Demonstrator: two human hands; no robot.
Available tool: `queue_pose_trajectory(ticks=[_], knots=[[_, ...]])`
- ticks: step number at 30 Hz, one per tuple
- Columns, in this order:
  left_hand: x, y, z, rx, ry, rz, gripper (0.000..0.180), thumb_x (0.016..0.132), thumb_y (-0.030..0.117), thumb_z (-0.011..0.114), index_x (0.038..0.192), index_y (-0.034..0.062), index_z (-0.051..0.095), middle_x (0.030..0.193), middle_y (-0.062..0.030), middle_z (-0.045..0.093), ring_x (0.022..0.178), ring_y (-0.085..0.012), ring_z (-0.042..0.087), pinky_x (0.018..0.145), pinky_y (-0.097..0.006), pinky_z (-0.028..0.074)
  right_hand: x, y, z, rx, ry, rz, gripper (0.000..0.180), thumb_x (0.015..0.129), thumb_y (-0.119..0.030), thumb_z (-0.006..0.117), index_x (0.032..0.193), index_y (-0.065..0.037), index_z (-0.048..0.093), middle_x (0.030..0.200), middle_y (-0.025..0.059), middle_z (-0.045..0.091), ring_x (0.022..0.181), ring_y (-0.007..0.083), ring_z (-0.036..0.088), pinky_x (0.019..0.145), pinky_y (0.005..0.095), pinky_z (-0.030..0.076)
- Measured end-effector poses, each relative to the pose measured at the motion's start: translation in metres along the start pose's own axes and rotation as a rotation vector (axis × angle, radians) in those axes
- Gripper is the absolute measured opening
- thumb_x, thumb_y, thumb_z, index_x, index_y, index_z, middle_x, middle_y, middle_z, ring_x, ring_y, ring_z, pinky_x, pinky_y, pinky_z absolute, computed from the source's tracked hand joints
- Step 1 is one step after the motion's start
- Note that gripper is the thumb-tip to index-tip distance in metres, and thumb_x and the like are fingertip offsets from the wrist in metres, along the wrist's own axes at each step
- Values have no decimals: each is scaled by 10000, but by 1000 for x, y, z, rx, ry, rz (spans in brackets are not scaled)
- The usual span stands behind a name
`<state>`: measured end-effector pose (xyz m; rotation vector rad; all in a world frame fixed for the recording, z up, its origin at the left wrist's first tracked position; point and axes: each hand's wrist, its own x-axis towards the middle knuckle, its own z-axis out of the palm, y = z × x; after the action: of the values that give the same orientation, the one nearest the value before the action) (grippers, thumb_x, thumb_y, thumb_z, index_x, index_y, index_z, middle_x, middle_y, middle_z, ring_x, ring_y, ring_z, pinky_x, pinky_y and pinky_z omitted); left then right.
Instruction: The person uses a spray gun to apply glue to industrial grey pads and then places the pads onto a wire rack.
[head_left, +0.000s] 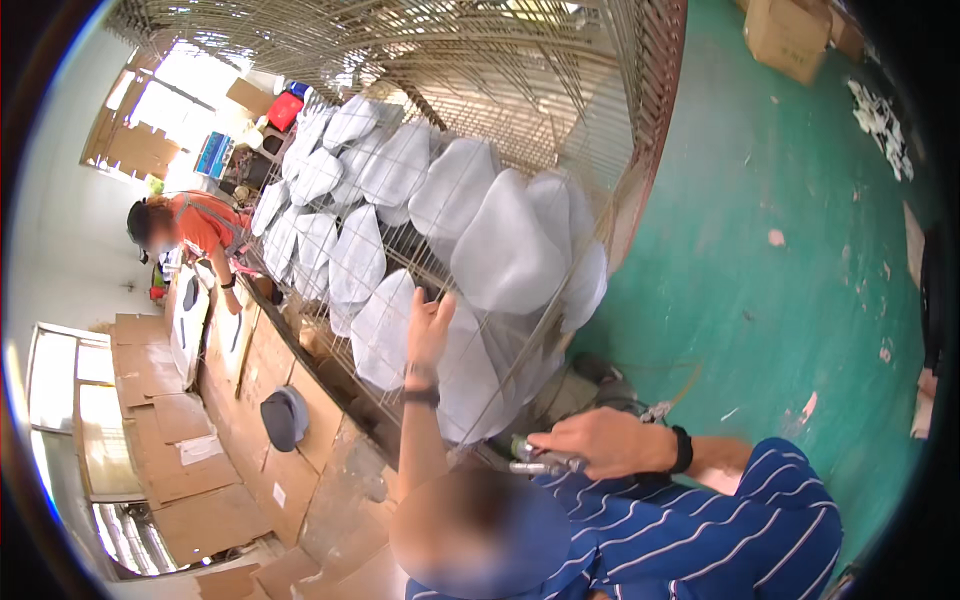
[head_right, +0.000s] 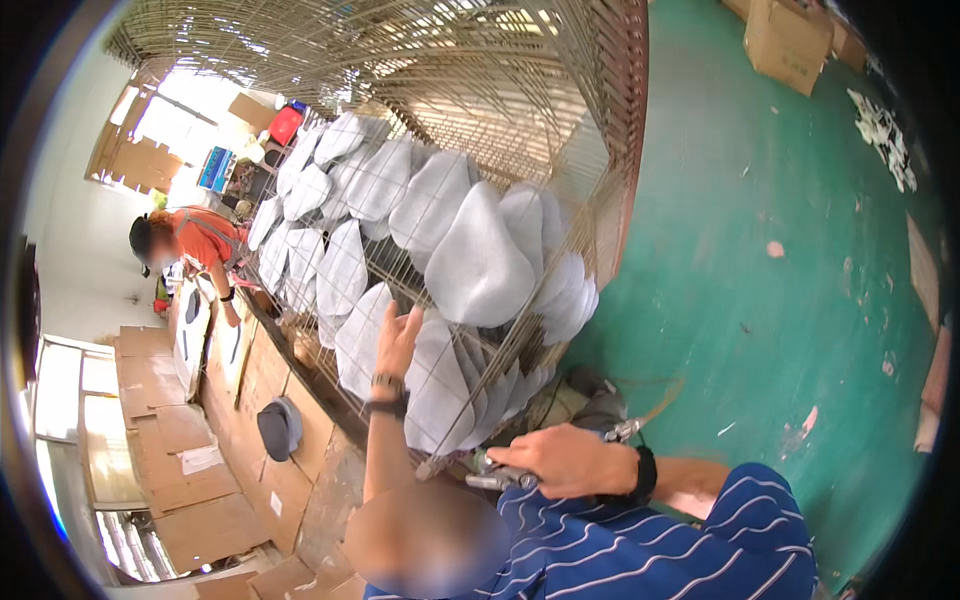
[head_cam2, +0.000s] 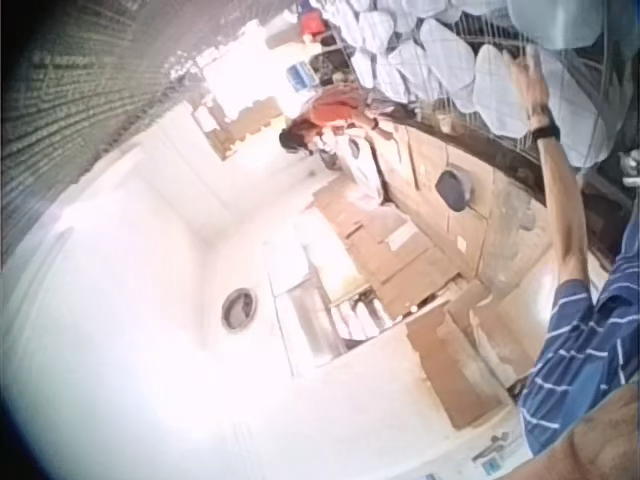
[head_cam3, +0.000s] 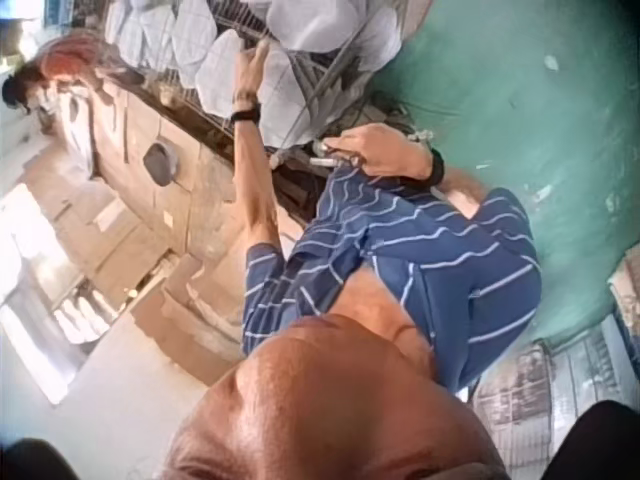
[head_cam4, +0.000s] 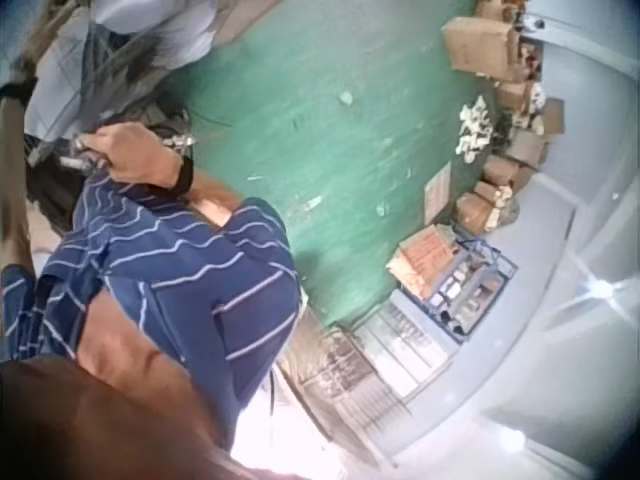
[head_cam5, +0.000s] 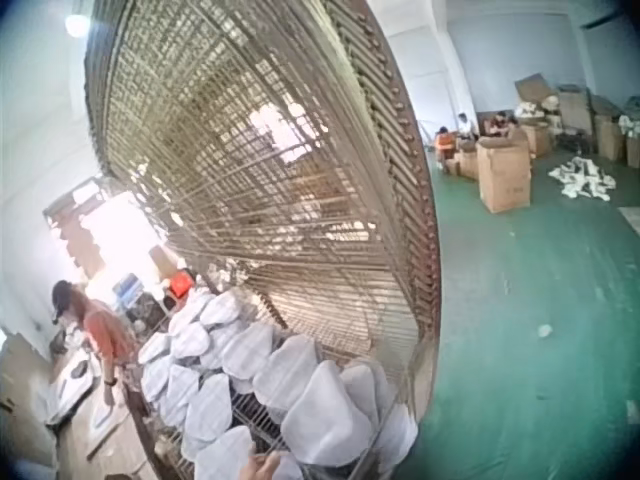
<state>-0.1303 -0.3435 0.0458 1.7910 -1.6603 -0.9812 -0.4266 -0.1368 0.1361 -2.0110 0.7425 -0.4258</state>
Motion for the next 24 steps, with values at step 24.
queue_pose_trajectory(ticks=[24], knots=[[-587, -283, 219, -1057, 1109, -1154, 324, 945, 257, 689, 1201, 60, 668, 917, -33, 699, 712, -133, 666, 575, -300, 529, 135, -165, 117, -2, -904, -501, 771, 638, 31, 646, 1402, -39, 571, 1050, 192, 672, 876, 394, 651, 770, 399, 531]])
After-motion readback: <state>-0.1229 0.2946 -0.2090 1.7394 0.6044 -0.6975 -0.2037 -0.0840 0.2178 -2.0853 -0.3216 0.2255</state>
